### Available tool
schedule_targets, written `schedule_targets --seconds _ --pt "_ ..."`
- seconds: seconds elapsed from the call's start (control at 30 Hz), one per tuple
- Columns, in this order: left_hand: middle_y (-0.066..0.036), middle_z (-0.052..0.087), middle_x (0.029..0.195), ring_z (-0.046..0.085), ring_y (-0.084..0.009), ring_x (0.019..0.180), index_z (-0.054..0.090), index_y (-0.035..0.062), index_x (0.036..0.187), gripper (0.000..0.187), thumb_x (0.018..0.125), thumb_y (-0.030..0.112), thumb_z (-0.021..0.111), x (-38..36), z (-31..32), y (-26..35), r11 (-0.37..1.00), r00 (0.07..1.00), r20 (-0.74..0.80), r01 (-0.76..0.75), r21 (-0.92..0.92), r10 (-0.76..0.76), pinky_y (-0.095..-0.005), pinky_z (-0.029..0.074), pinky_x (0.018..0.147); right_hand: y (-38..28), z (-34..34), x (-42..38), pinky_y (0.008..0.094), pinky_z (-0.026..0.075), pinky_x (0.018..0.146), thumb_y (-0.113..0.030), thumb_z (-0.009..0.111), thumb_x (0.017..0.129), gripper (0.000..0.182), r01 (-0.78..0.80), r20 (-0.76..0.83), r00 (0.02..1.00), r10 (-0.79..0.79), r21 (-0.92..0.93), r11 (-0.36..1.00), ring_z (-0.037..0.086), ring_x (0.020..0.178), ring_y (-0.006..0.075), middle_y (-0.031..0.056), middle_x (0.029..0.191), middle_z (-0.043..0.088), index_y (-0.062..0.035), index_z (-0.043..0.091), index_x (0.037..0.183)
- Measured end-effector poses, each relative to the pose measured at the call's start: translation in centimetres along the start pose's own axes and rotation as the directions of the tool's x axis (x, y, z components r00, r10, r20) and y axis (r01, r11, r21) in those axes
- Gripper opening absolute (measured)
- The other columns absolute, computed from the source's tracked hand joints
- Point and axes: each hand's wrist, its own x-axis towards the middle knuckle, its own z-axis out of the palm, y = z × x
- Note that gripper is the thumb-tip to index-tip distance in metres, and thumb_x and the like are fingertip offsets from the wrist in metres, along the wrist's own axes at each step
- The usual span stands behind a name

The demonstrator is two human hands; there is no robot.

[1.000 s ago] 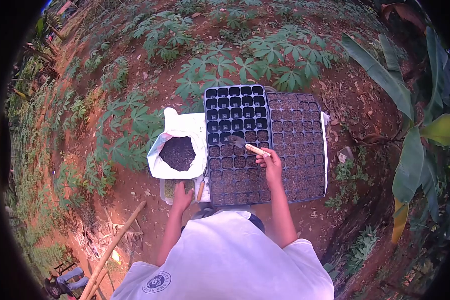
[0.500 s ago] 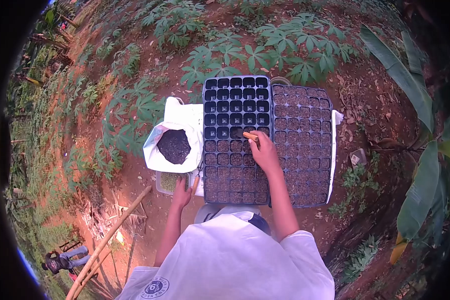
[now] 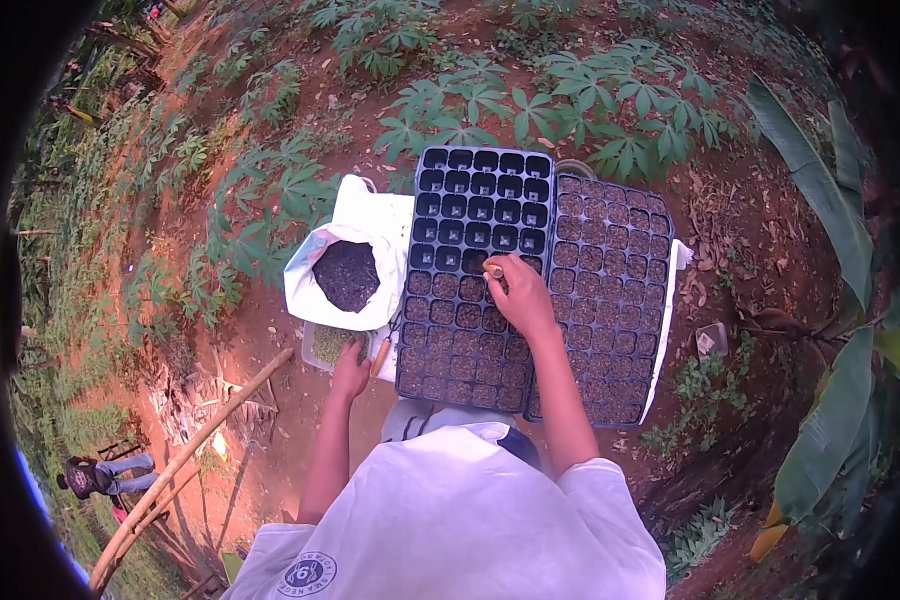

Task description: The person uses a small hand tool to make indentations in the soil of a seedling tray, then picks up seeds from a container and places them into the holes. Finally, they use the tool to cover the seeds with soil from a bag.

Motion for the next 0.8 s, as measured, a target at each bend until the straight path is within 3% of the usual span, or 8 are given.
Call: schedule_targets --seconds 0.13,0.27,0.33,0.8 --pt "-0.026 0.035 0.14 0.034 -0.0379 0.13 0.044 0.0001 0.131 0.054 0.081 0.011 0.061 0.0 0.2 -0.1 1.0 1.0 -0.014 0.005 -0.001 -0.005 -0.04 0.03 0.107 -0.6 -0.5 -0.1 0.0354 0.048 0.072 -0.012 0.06 0.085 0.017 -0.064 0.015 0.998 0.063 0.043 0.997 0.06 0.083 0.031 0.0115 0.091 0.061 -0.0045 0.06 0.1" --pt "-0.026 0.036 0.139 0.035 -0.0377 0.13 0.046 0.0009 0.13 0.052 0.081 0.012 0.061 0.1 0.4 -0.2 1.0 1.0 -0.026 0.017 0.004 -0.017 -0.0394 0.032 0.107 0.3 0.1 0.0 0.0354 0.048 0.071 -0.011 0.059 0.085 0.016 0.045 0.009 0.999 -0.045 -0.01 0.999 0.06 0.082 0.0307 0.0117 0.09 0.06 -0.0043 0.06 0.099" --pt "-0.026 0.036 0.139 0.036 -0.0376 0.129 0.047 0.002 0.13 0.052 0.081 0.013 0.06 0.2 0.3 -0.2 1.0 0.999 -0.031 0.016 -0.002 -0.016 -0.0394 0.033 0.106 0.2 0.1 0.3 0.0384 0.047 0.07 -0.011 0.061 0.083 0.015 0.049 0.013 0.999 -0.049 0.002 0.999 0.059 0.081 0.0336 0.0123 0.088 0.059 -0.0038 0.059 0.096" --pt "-0.023 0.038 0.139 0.041 -0.0376 0.126 0.05 0.0087 0.13 0.05 0.082 0.014 0.06 -0.2 0.3 0.1 1.0 0.998 -0.049 0.031 0.002 -0.031 -0.0409 0.036 0.103 0.2 0.0 0.4 0.0376 0.047 0.07 -0.01 0.06 0.084 0.014 0.005 0.02 1.0 -0.006 0.048 0.999 0.06 0.081 0.0336 0.0129 0.086 0.059 -0.0039 0.058 0.097"
